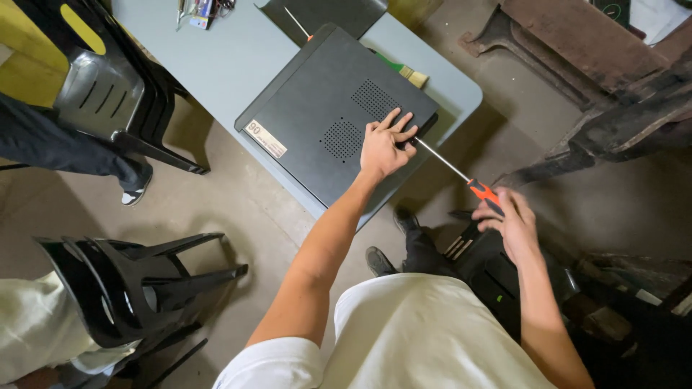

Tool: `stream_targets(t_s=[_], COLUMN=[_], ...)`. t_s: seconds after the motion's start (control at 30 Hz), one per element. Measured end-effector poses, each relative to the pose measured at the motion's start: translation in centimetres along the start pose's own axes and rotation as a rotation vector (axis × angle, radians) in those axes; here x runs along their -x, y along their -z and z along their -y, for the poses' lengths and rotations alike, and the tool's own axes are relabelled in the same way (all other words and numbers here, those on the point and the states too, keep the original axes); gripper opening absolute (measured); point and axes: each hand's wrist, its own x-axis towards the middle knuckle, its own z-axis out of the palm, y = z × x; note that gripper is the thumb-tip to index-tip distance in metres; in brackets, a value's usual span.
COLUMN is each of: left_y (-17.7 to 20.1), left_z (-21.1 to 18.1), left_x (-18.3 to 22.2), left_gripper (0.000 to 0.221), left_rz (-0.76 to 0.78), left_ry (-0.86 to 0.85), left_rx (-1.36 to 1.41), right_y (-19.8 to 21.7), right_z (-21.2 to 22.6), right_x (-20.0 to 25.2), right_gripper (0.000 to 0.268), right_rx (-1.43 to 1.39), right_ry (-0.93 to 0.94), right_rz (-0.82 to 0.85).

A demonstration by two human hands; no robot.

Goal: The person is unscrewing the side panel of a desktop computer case and then cleaning the exterior with a brush.

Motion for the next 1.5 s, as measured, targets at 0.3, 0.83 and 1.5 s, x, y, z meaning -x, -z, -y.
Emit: stream_targets(t_s=[0.3,0.83,1.5], left_y=[-0.2,-0.7,-3.2], left_z=[0.3,0.5,0.2], left_x=[-0.3,-0.5,-1.2], left_gripper=[0.052,0.053,0.052], left_rz=[-0.027,-0.004,-0.113], left_ry=[-0.018,0.013,-0.023], left_rx=[-0.013,0.012,-0.024], right_y=[0.3,1.3,3.1], right_z=[-0.1,-1.7,-3.1], right_x=[-1.9,-4.4,-5.3], right_gripper=[0.068,0.040,0.029], right_rx=[0.196,0.129,-0.030], right_ry=[-0.071,0.209,0.083], right_rz=[-0.093,-0.049,-0.010])
